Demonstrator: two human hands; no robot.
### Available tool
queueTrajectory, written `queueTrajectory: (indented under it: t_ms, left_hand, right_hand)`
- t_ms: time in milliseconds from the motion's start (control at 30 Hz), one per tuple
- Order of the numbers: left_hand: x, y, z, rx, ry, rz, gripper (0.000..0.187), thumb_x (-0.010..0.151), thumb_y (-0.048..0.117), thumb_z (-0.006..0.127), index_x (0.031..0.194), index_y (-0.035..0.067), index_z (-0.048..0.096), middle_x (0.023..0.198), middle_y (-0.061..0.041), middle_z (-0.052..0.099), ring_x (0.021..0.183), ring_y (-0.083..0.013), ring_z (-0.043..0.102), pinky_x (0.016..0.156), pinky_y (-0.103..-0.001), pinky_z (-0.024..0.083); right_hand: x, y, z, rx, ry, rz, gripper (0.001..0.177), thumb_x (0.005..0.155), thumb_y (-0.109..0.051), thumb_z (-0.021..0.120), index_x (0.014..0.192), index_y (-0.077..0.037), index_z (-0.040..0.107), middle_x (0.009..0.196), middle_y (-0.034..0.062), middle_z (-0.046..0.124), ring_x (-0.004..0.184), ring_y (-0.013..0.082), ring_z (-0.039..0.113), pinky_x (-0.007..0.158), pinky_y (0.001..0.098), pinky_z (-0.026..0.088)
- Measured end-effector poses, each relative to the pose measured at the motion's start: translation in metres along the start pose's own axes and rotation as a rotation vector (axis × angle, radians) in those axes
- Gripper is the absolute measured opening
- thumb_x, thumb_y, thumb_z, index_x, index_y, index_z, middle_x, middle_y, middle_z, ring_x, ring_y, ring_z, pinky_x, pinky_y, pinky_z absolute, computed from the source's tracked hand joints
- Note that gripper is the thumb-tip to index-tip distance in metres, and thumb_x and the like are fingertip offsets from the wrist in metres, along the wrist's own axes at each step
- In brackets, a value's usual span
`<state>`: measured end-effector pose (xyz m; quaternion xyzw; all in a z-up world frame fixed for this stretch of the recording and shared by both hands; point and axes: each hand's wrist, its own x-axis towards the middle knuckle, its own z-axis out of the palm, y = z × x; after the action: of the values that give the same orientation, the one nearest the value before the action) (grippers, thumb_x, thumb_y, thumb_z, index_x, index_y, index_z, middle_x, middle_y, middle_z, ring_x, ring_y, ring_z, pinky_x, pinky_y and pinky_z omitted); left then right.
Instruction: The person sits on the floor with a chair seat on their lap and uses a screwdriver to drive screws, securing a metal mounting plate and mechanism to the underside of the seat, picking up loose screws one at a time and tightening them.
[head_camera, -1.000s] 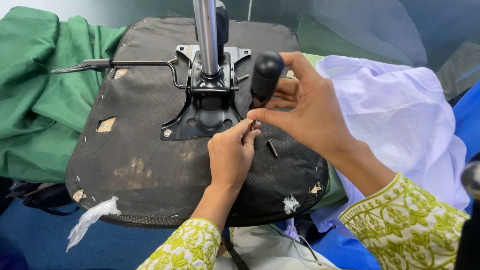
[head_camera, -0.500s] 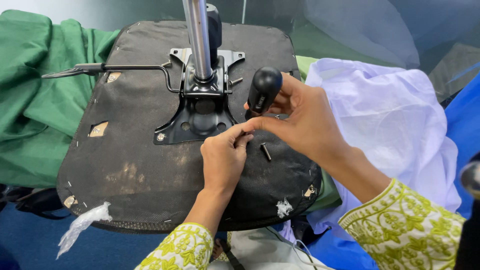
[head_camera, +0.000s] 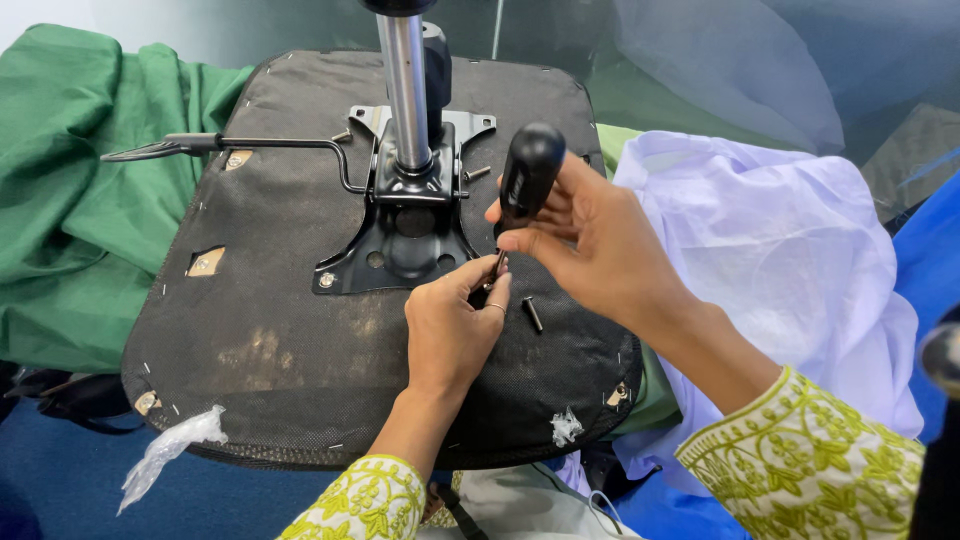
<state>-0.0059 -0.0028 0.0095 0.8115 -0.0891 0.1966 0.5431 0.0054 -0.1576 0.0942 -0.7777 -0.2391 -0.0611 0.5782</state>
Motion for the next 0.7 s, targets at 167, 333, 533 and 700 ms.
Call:
queueTrajectory:
  t_ms: [167, 333, 533, 700]
  left_hand:
    - [0.001, 0.003, -0.001, 0.039, -0.009, -0.019, 0.016, 0.090, 0.018, 0.076, 0.102, 0.008, 0.078, 0.081, -0.016, 0.073, 0.063, -0.0276, 0.073, 0.057, -0.034, 0.053]
    - [-0.001, 0.000, -0.002, -0.050, 0.002, 0.038, 0.015, 0.090, 0.014, 0.075, 0.101, 0.004, 0.076, 0.086, -0.015, 0.074, 0.066, -0.0239, 0.074, 0.060, -0.032, 0.054]
    - [-0.001, -0.001, -0.003, -0.035, 0.073, 0.179, 0.015, 0.087, 0.009, 0.076, 0.101, 0.004, 0.076, 0.089, -0.010, 0.076, 0.073, -0.0234, 0.074, 0.066, -0.031, 0.056]
    - [0.000, -0.004, -0.003, -0.019, 0.047, 0.119, 0.013, 0.086, 0.009, 0.076, 0.100, 0.007, 0.077, 0.085, -0.009, 0.076, 0.070, -0.0224, 0.074, 0.063, -0.031, 0.055]
  right_hand:
    - [0.002, -0.001, 0.003, -0.050, 0.118, 0.047, 0.042, 0.083, -0.001, 0.083, 0.116, -0.002, 0.058, 0.105, 0.0037, 0.076, 0.095, 0.0073, 0.071, 0.086, 0.0241, 0.062]
    - [-0.001, -0.005, 0.007, -0.299, 0.136, -0.063, 0.042, 0.084, -0.008, 0.091, 0.105, 0.000, 0.055, 0.095, 0.0025, 0.073, 0.088, 0.0023, 0.061, 0.079, 0.0215, 0.059]
    - [0.005, -0.011, 0.003, -0.353, 0.201, 0.153, 0.050, 0.071, -0.013, 0.094, 0.110, -0.005, 0.063, 0.090, 0.0017, 0.075, 0.075, 0.0070, 0.063, 0.071, 0.0233, 0.056]
    - [0.007, -0.012, -0.003, -0.015, 0.010, 0.000, 0.051, 0.077, -0.005, 0.080, 0.121, -0.009, 0.055, 0.113, -0.0008, 0.070, 0.108, 0.0057, 0.067, 0.100, 0.0245, 0.053]
